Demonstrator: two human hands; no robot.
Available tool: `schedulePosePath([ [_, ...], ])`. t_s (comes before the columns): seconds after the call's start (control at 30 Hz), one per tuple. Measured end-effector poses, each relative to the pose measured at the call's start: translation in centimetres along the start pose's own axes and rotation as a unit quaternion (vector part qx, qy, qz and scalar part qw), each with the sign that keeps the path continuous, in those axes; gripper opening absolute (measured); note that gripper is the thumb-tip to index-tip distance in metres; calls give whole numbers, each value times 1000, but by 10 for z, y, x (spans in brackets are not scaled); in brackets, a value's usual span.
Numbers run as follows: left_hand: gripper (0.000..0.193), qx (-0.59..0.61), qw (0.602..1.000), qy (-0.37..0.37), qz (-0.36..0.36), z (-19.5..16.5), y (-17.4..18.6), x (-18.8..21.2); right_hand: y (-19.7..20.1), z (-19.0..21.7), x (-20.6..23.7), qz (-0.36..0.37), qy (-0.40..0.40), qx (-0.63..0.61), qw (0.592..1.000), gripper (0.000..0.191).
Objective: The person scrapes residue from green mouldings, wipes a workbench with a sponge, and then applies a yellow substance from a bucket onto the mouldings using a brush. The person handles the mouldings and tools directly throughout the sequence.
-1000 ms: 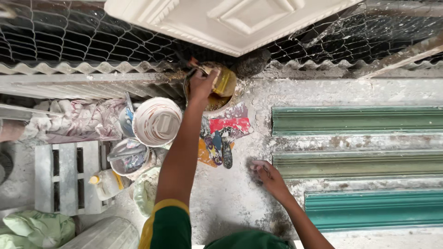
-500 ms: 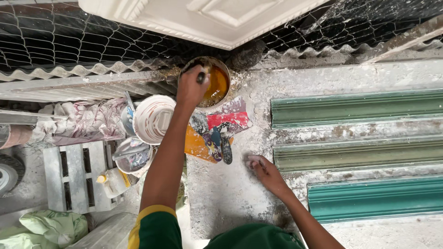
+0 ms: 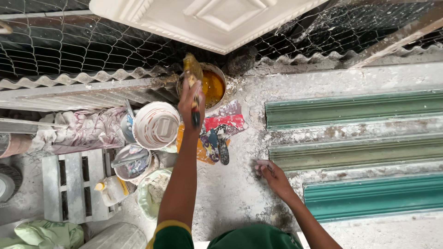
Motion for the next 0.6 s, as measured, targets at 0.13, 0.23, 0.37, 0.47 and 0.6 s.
schedulePosePath([
  [0.13,33,65,990,111,53,31,-10,14,6,0,2,6,27,-17,999,40],
  [0.23,29,49,998,-18,-33,13,5,13,13,-7,4,2,35,-22,999,41],
  [0.37,28,78,993,92,8,39,-6,15,19,-19,6,11,52,-16,998,42],
  [0.47,22,127,980,145,-59,46,9,23,34,-25,9,-9,87,-7,996,42],
  [0.6,37,332,856,380,-114,74,5,52,61,-57,24,-60,14,-22,998,43],
])
Point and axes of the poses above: each hand's wrist, its own x-axis away from the middle knuckle, its own y-axis out of the back of the hand, z = x × y, the point moved 10 cm from there along -x, towards the middle knuckle, and after that the axes turned 5 degrees about -z, right-handed, at the moved point
